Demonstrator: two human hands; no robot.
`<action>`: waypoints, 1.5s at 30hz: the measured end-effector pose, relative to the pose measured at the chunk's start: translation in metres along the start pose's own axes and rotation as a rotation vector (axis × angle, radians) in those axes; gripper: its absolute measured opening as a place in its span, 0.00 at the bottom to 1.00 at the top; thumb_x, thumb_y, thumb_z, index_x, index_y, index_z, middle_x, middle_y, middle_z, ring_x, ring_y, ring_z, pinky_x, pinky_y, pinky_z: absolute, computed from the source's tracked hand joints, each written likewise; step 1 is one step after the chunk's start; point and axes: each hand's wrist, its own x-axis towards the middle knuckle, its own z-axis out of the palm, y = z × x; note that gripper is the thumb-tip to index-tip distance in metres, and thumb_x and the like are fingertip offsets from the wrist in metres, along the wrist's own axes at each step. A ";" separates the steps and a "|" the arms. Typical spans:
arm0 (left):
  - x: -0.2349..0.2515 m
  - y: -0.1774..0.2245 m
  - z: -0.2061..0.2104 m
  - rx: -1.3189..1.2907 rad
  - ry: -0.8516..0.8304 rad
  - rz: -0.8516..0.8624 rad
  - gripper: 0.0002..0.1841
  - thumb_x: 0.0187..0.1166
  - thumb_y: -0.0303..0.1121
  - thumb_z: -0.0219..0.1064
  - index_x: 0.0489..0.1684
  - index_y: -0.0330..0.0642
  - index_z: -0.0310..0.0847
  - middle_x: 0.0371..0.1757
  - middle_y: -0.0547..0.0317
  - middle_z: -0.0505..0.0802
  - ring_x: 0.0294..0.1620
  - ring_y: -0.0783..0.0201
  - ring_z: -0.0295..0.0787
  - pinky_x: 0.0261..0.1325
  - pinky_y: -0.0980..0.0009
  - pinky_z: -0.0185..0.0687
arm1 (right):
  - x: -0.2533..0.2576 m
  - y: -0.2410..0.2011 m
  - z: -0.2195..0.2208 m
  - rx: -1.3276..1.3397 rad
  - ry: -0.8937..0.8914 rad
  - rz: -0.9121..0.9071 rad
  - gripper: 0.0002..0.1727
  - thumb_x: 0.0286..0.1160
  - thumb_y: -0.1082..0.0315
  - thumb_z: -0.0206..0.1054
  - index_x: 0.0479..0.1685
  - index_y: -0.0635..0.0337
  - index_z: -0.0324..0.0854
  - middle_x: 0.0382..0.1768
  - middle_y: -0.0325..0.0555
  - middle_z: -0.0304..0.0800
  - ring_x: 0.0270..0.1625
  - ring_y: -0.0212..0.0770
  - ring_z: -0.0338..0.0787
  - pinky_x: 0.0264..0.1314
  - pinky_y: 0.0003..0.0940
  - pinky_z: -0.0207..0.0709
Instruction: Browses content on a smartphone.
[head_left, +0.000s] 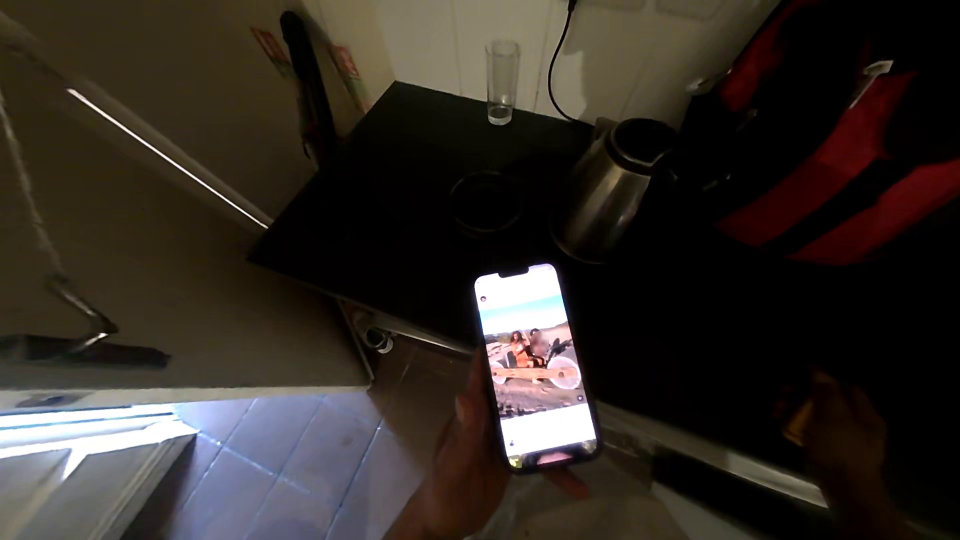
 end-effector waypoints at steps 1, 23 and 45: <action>0.000 0.000 0.000 0.004 -0.005 0.002 0.39 0.82 0.65 0.53 0.93 0.66 0.49 0.81 0.51 0.79 0.76 0.45 0.80 0.50 0.46 0.93 | 0.000 0.000 0.000 0.000 -0.002 0.000 0.26 0.91 0.50 0.51 0.71 0.62 0.71 0.33 0.38 0.84 0.23 0.31 0.85 0.23 0.29 0.84; 0.001 -0.001 -0.002 0.015 0.040 -0.002 0.39 0.80 0.66 0.54 0.91 0.65 0.54 0.79 0.53 0.81 0.75 0.46 0.82 0.49 0.47 0.93 | 0.001 -0.003 0.003 0.005 0.007 0.005 0.26 0.91 0.50 0.51 0.74 0.60 0.70 0.30 0.37 0.83 0.21 0.30 0.83 0.21 0.28 0.82; 0.005 -0.003 -0.004 -0.012 0.027 -0.009 0.40 0.80 0.65 0.55 0.93 0.65 0.50 0.81 0.53 0.79 0.76 0.46 0.80 0.48 0.46 0.94 | 0.000 -0.004 0.003 0.021 0.011 0.021 0.25 0.91 0.50 0.52 0.72 0.61 0.70 0.30 0.36 0.84 0.21 0.30 0.84 0.21 0.28 0.83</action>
